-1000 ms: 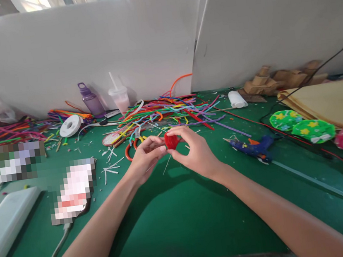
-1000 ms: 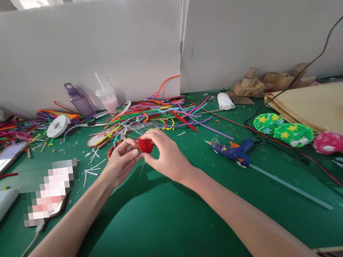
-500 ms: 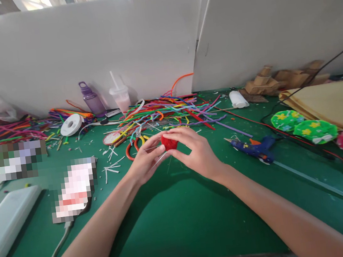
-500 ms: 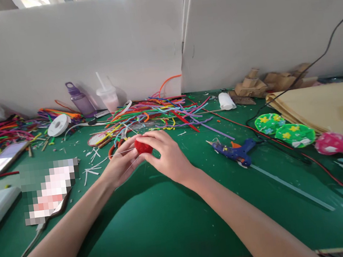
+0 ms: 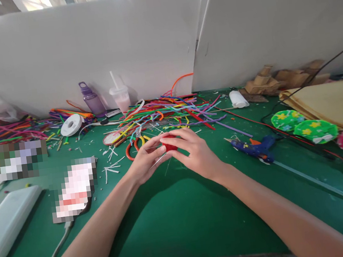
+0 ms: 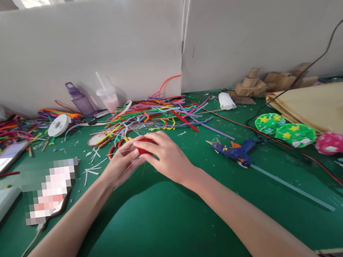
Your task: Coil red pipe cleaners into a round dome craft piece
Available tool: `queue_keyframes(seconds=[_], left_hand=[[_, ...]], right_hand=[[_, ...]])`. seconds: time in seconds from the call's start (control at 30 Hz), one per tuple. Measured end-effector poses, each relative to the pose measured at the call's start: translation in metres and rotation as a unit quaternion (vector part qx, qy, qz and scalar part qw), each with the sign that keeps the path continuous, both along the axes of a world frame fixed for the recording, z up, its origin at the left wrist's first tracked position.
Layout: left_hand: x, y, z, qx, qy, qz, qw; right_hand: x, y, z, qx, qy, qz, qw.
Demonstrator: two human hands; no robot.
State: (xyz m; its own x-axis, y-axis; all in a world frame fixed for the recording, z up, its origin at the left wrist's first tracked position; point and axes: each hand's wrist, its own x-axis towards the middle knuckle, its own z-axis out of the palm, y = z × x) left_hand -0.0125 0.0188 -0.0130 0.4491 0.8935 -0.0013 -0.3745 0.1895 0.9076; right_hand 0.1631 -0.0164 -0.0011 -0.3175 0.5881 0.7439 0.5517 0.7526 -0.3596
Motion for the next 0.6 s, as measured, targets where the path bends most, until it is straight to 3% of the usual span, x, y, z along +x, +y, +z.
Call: queue_keyframes(seconds=[0.43, 0.5, 0.6], left_hand=[[-0.0047, 0.0036, 0.0038, 0.002, 0.017, -0.059, 0.998], [-0.0040, 0.0035, 0.0053, 0.006, 0.019, -0.047, 0.999], [-0.0027, 0.0034, 0.0069, 0.020, 0.007, -0.015, 1.000]], right_hand=[[0.0007, -0.0021, 0.0024, -0.047, -0.027, -0.013, 0.998], [0.0014, -0.0009, 0.0041, -0.062, 0.000, -0.003, 0.998], [0.0040, 0.0040, 0.0064, -0.112, 0.122, 0.000, 0.986]])
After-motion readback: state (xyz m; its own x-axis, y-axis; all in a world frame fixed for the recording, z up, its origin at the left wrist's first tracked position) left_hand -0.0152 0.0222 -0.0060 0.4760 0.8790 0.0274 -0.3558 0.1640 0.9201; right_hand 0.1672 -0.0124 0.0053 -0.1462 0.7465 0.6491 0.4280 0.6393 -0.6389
